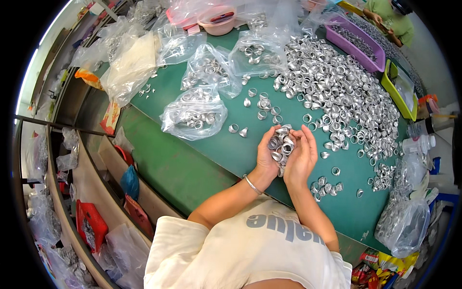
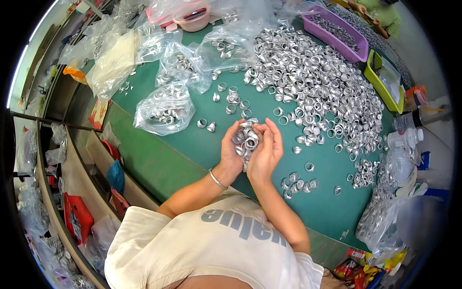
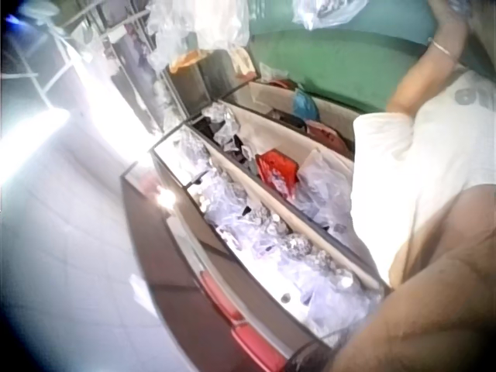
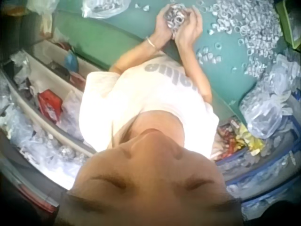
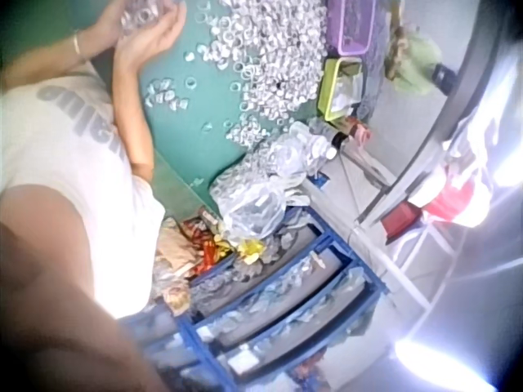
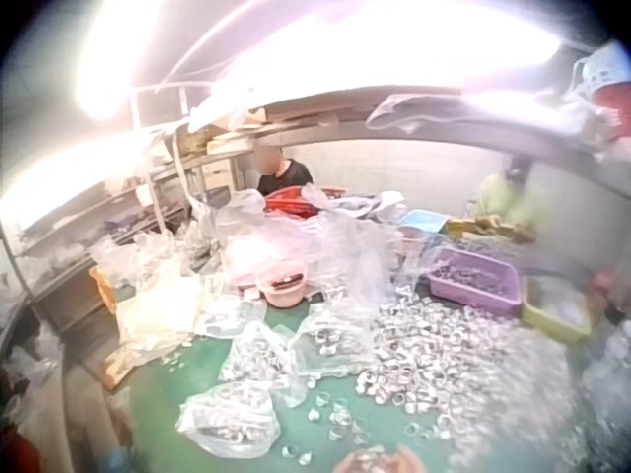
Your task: The person sorts and stacks small silver metal ring-like components on a green table by hand, occasionally grouping them together.
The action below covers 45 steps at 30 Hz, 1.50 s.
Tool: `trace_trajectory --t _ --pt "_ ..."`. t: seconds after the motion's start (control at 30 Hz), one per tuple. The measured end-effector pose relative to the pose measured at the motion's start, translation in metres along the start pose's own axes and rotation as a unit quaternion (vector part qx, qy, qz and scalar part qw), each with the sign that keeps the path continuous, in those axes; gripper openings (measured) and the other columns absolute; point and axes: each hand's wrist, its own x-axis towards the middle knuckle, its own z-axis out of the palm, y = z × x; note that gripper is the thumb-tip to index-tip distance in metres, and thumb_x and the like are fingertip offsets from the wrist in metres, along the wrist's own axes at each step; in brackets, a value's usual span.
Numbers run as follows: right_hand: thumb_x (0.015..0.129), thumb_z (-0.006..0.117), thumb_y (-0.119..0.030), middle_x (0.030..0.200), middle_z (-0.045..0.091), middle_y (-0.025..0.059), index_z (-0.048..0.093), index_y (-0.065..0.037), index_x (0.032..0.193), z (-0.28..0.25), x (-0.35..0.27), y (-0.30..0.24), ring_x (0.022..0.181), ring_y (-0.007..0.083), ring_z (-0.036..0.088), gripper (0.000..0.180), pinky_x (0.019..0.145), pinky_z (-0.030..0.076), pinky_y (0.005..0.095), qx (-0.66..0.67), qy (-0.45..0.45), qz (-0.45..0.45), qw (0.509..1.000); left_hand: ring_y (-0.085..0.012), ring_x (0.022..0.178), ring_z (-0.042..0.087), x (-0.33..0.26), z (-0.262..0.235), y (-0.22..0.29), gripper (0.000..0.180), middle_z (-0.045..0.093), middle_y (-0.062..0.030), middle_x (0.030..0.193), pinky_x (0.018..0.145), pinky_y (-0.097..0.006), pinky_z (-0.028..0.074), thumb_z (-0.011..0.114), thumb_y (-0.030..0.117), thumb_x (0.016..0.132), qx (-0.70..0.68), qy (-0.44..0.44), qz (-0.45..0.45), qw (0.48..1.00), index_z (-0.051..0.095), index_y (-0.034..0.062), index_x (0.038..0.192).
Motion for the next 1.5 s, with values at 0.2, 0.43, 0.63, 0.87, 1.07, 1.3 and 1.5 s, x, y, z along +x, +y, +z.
trace_trajectory --t 0.2,0.43,0.63,0.87,1.07,1.3,1.5 --pt "0.098 0.04 -0.004 0.09 0.058 0.0092 0.052 0.006 0.112 0.013 0.002 0.0 0.088 0.0175 0.057 0.021 0.086 0.047 0.0319 0.009 -0.028 -0.067 0.997 -0.0189 0.087 0.063 0.003 0.0 -0.001 0.02 0.065 -0.0067 0.094 0.082 -0.032 0.052 0.055 0.026 0.092 -0.046 -0.086 -0.051 0.994 0.06 0.0073 0.098" --pt "0.098 0.038 -0.006 0.089 0.055 0.0097 0.05 0.005 0.11 0.027 0.008 -0.005 0.087 0.019 0.055 0.02 0.085 0.046 0.0333 0.016 -0.077 -0.129 0.989 -0.0198 0.087 0.061 0.014 -0.001 -0.001 0.016 0.062 -0.0091 0.092 0.081 -0.034 0.052 0.054 0.022 0.092 -0.144 -0.094 -0.076 0.982 0.058 0.0062 0.091" --pt "0.088 0.056 -0.016 0.12 0.049 0.0165 0.047 0.003 0.122 -0.001 -0.005 -0.016 0.116 0.0302 0.045 0.04 0.102 0.031 0.0465 -0.318 -0.106 -0.235 0.912 -0.0193 0.088 0.059 0.024 0.005 0.01 0.019 0.06 -0.0095 0.094 0.08 -0.031 0.052 0.051 0.024 0.093 -0.221 -0.061 -0.094 0.969 0.058 0.0065 0.094" --pt "0.082 0.061 -0.022 0.135 0.04 0.022 0.046 0.002 0.127 0.012 -0.001 -0.007 0.127 0.0447 0.033 0.053 0.106 0.021 0.055 -0.562 -0.218 -0.307 0.736 -0.0158 0.084 0.06 0.024 -0.017 0.004 0.02 0.063 -0.0035 0.091 0.073 -0.03 0.051 0.05 0.029 0.094 -0.024 -0.11 -0.07 0.991 0.06 0.0106 0.096" --pt "0.083 0.058 -0.025 0.126 0.048 0.0162 0.054 0.0 0.119 0.041 0.009 -0.005 0.123 0.0379 0.039 0.044 0.103 0.025 0.052 -0.564 -0.267 -0.323 0.712 -0.0205 0.088 0.061 0.01 -0.004 0.031 0.025 0.063 -0.0079 0.096 0.08 -0.035 0.051 0.048 0.028 0.093 0.036 -0.091 0.028 0.995 0.06 0.007 0.101" --pt "0.082 0.06 -0.016 0.108 0.057 0.0142 0.057 -0.002 0.112 0.107 0.059 0.023 0.108 0.0312 0.05 0.033 0.094 0.036 0.0402 -0.367 -0.336 -0.157 0.853 -0.0225 0.082 0.063 0.021 0.022 0.103 0.026 0.065 -0.0097 0.083 0.078 -0.038 0.051 0.051 0.029 0.088 -0.041 -0.011 0.043 0.998 0.063 0.0071 0.091" --pt "0.078 0.065 -0.015 0.106 0.059 0.0096 0.061 -0.003 0.109 0.149 0.142 0.077 0.104 0.0287 0.052 0.033 0.092 0.038 0.0384 -0.501 -0.368 -0.264 0.737 -0.0225 0.078 0.059 0.034 0.061 0.155 0.015 0.059 -0.0126 0.092 0.061 -0.026 0.054 0.056 0.015 0.082 -0.196 -0.03 0.082 0.977 0.058 0.0002 0.086"
